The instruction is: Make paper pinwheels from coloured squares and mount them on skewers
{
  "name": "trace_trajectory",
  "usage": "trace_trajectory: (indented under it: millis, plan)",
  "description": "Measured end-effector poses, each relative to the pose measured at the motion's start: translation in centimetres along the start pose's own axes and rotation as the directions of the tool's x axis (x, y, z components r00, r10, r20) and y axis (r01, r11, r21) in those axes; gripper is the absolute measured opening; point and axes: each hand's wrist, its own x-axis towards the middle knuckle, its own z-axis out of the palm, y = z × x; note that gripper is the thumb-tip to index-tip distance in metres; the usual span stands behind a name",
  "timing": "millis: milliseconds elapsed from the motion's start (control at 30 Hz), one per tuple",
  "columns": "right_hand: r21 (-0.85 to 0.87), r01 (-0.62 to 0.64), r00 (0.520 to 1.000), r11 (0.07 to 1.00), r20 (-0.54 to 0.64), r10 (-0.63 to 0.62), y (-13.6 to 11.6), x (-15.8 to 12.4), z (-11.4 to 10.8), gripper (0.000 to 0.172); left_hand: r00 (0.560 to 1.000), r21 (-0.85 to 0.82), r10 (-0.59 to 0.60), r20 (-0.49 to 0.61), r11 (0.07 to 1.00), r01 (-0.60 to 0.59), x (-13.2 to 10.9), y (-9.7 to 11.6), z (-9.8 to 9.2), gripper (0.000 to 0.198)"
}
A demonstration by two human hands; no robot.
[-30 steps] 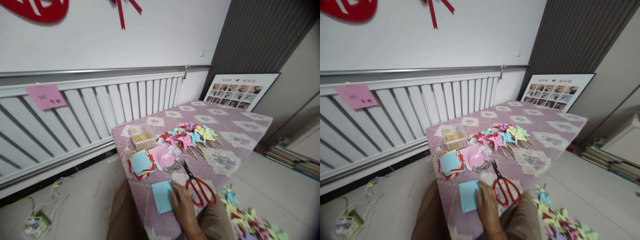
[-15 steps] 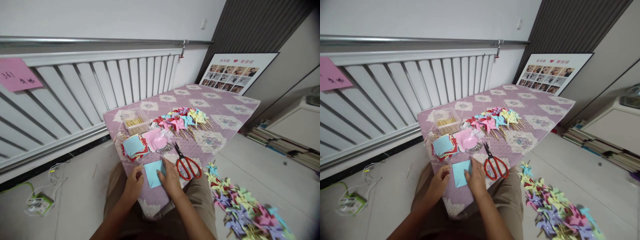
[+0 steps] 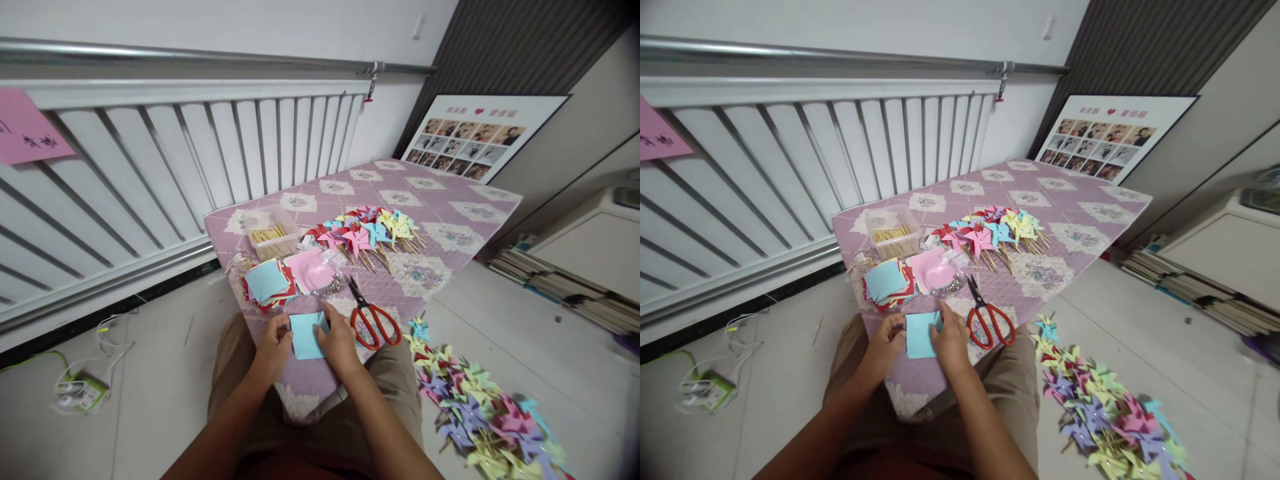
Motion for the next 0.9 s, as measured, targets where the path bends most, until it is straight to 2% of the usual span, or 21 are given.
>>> trace_trajectory:
  millis: [100, 233, 300, 400, 433, 533, 600, 633, 767, 833, 900]
  plan:
    - [0.247, -0.088, 0.996, 0.965, 0.029, 0.084, 0.2, -0.2, -0.7, 0.050, 1.000, -0.048, -0.026, -0.005, 0.999, 0.025, -0.1, 0.3, -0.2, 0.038]
    - [0.497, -0.206, 0.978, 0.843, 0.076, 0.194, 0.4, -0.6, -1.4, 0.043, 0.992, -0.227, -0.129, 0.019, 0.965, 0.130, -0.8, 1.3, -0.4, 0.050]
    - [0.665, -0.280, 0.950, 0.692, 0.091, 0.297, 0.2, -0.6, -1.7, 0.046, 0.984, -0.364, -0.165, 0.069, 0.914, 0.179, -1.3, 1.5, -0.2, 0.055]
    - [0.864, -0.322, 0.892, 0.386, 0.141, 0.429, -0.5, -0.5, -2.1, 0.050, 0.969, -0.486, -0.162, 0.189, 0.842, 0.235, -2.4, 1.2, 0.3, 0.056]
    - [0.885, -0.313, 0.885, 0.345, 0.140, 0.444, -0.8, -0.4, -2.2, 0.049, 0.953, -0.481, -0.162, 0.256, 0.834, 0.271, -2.7, 1.0, 0.6, 0.054]
    - [0.912, -0.258, 0.886, 0.318, 0.093, 0.454, -1.7, -0.1, -2.2, 0.040, 0.862, -0.389, -0.189, 0.470, 0.832, 0.395, -3.8, 0.7, 1.6, 0.046]
    - [0.918, -0.232, 0.892, 0.323, 0.068, 0.448, -2.2, -0.2, -1.8, 0.033, 0.823, -0.379, -0.182, 0.538, 0.820, 0.429, -4.2, 0.8, 2.6, 0.043]
    - [0.917, -0.229, 0.894, 0.326, 0.065, 0.443, -2.3, -0.4, -1.5, 0.030, 0.830, -0.412, -0.164, 0.534, 0.806, 0.425, -4.2, 0.8, 3.1, 0.042]
    - [0.904, -0.261, 0.906, 0.339, 0.108, 0.410, -2.2, -1.3, 0.1, 0.027, 0.925, -0.600, -0.085, 0.371, 0.739, 0.308, -2.7, 1.1, 4.7, 0.042]
    - [0.894, -0.283, 0.908, 0.347, 0.134, 0.396, -1.8, -1.8, 0.6, 0.029, 0.956, -0.649, -0.114, 0.269, 0.712, 0.268, -1.5, 1.1, 5.0, 0.039]
    - [0.880, -0.294, 0.904, 0.373, 0.131, 0.406, -1.2, -2.1, 0.8, 0.033, 0.964, -0.680, -0.173, 0.203, 0.683, 0.266, -0.2, 1.2, 4.9, 0.039]
